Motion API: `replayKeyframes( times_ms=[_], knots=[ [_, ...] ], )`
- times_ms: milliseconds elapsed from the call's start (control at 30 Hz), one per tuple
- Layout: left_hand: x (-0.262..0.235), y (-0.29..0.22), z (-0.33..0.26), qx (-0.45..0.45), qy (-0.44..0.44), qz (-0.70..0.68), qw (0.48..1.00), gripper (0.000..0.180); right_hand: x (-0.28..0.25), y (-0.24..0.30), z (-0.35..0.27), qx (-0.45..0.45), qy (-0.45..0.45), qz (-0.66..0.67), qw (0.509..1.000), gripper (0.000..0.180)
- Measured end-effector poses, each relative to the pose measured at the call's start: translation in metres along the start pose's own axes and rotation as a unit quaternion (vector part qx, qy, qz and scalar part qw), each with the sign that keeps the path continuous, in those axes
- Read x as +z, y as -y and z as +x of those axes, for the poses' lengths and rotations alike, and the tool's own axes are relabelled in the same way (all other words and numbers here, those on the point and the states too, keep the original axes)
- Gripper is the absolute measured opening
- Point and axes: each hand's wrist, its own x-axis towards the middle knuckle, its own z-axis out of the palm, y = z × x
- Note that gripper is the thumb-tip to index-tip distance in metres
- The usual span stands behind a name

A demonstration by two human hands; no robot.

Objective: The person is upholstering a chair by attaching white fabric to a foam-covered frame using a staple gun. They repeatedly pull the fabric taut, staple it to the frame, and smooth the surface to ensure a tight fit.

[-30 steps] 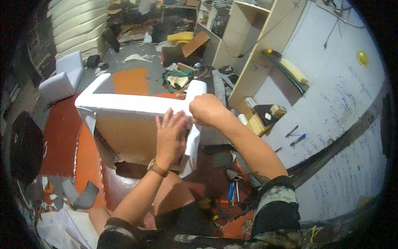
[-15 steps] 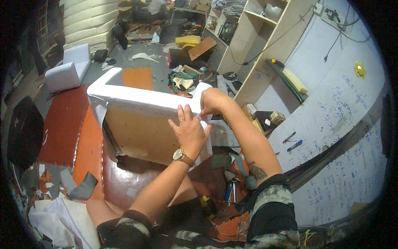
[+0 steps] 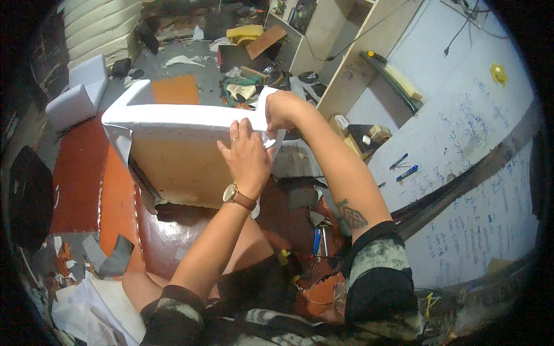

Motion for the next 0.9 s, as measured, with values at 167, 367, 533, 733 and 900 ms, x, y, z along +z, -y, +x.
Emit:
replayKeyframes(
  times_ms=[167, 367, 533, 733, 900],
  knots=[
    [-0.003, -0.011, 0.005, -0.020, 0.011, 0.009, 1.000, 0.033, -0.002, 0.002, 0.000, 0.001, -0.012, -0.011, 1.000, 0.040],
    [0.004, -0.003, 0.005, -0.014, -0.010, 0.010, 1.000, 0.034, -0.001, 0.002, 0.002, -0.003, -0.033, 0.005, 0.999, 0.035],
    [0.000, -0.012, 0.002, -0.012, 0.040, 0.018, 0.999, 0.031, -0.003, 0.002, 0.007, 0.004, 0.012, -0.012, 1.000, 0.037],
    [0.001, -0.012, 0.003, -0.014, 0.042, 0.018, 0.999, 0.025, -0.004, 0.005, 0.004, -0.002, -0.010, -0.024, 1.000, 0.034],
    [0.000, -0.005, 0.001, -0.004, 0.002, -0.022, 1.000, 0.021, -0.005, 0.006, 0.010, 0.031, 0.028, -0.027, 0.999, 0.050]
  ],
)
